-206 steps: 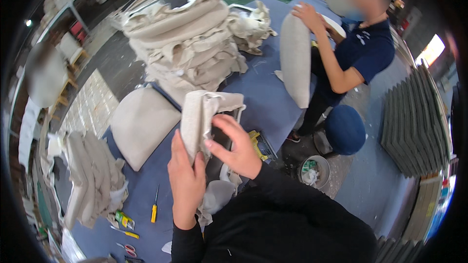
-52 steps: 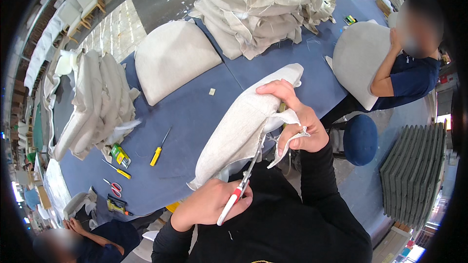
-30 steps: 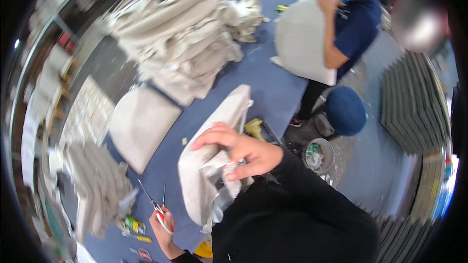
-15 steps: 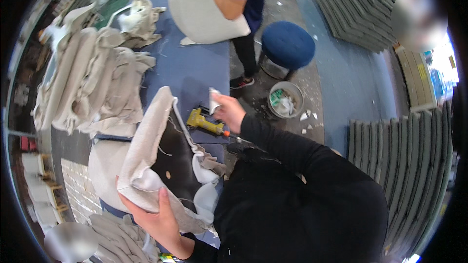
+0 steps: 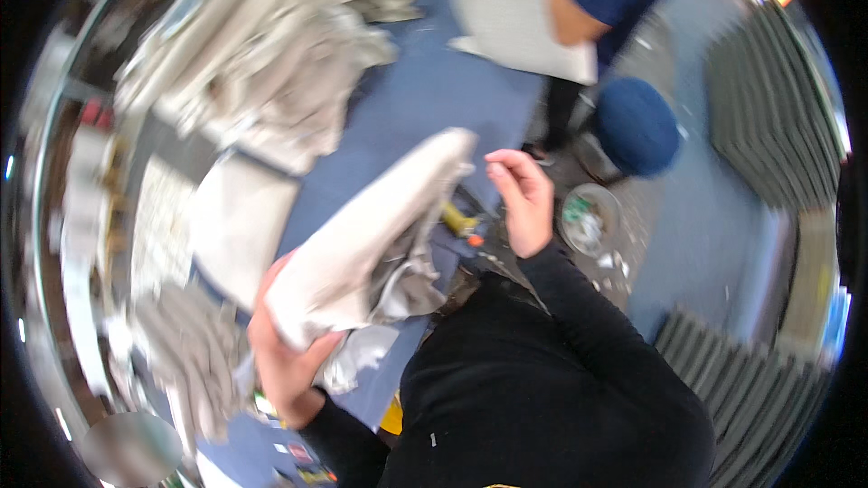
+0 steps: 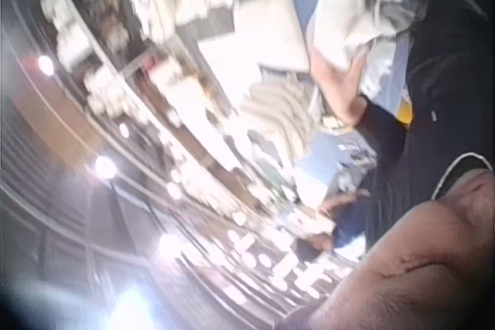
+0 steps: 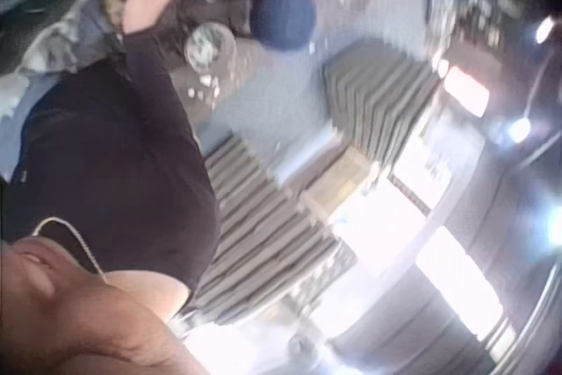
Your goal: The person staples fabric onto a chair seat frame using a staple gun, trims excess fabric with scissors, and uses a screwdriver to pry and adjust the material. The person works on multiple chair seats, flipping them to access different sides and ensuring the fabric is taut.
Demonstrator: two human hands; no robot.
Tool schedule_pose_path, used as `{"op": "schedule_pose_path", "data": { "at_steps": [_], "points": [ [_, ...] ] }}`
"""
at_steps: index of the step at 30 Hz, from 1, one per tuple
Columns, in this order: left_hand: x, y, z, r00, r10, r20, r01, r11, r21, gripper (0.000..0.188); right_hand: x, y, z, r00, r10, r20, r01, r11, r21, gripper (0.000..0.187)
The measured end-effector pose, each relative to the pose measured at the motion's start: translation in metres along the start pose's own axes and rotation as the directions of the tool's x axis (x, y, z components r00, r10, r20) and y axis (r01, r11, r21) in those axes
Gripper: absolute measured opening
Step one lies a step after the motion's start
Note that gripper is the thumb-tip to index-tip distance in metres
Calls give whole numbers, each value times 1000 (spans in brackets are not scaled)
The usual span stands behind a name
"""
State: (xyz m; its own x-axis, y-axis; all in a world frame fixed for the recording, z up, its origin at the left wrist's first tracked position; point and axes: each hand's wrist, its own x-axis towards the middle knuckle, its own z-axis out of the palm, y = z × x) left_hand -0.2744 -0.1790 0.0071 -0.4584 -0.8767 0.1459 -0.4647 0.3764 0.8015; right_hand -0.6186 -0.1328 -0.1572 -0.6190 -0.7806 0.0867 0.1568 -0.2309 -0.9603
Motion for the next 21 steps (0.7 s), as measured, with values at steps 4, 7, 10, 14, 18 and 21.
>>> {"op": "schedule_pose_path", "data": {
  "at_steps": [4,7,10,14,18,21],
  "points": [
    [9,-1,-19,999,34,24,-37,989,146,90,7,-106,94,726,-384,571,468,884,-1,28],
    [-7,8,-9,977,119,-179,-82,975,206,86,-3,-135,142,527,-232,817,383,924,15,41],
    [-26,0,-5,928,190,-322,-182,982,54,75,-19,-125,159,536,-225,814,437,899,-40,43],
    [-26,-5,-15,898,166,-407,-203,978,-51,64,-26,-123,173,471,-187,862,440,897,-45,44],
    [-20,-24,-19,850,303,-431,-295,952,87,58,-34,-133,188,396,-119,911,404,913,-57,43],
    [-21,-27,-21,820,337,-462,-303,941,148,56,-31,-138,201,356,-81,931,363,930,-58,42]
  ]
}}
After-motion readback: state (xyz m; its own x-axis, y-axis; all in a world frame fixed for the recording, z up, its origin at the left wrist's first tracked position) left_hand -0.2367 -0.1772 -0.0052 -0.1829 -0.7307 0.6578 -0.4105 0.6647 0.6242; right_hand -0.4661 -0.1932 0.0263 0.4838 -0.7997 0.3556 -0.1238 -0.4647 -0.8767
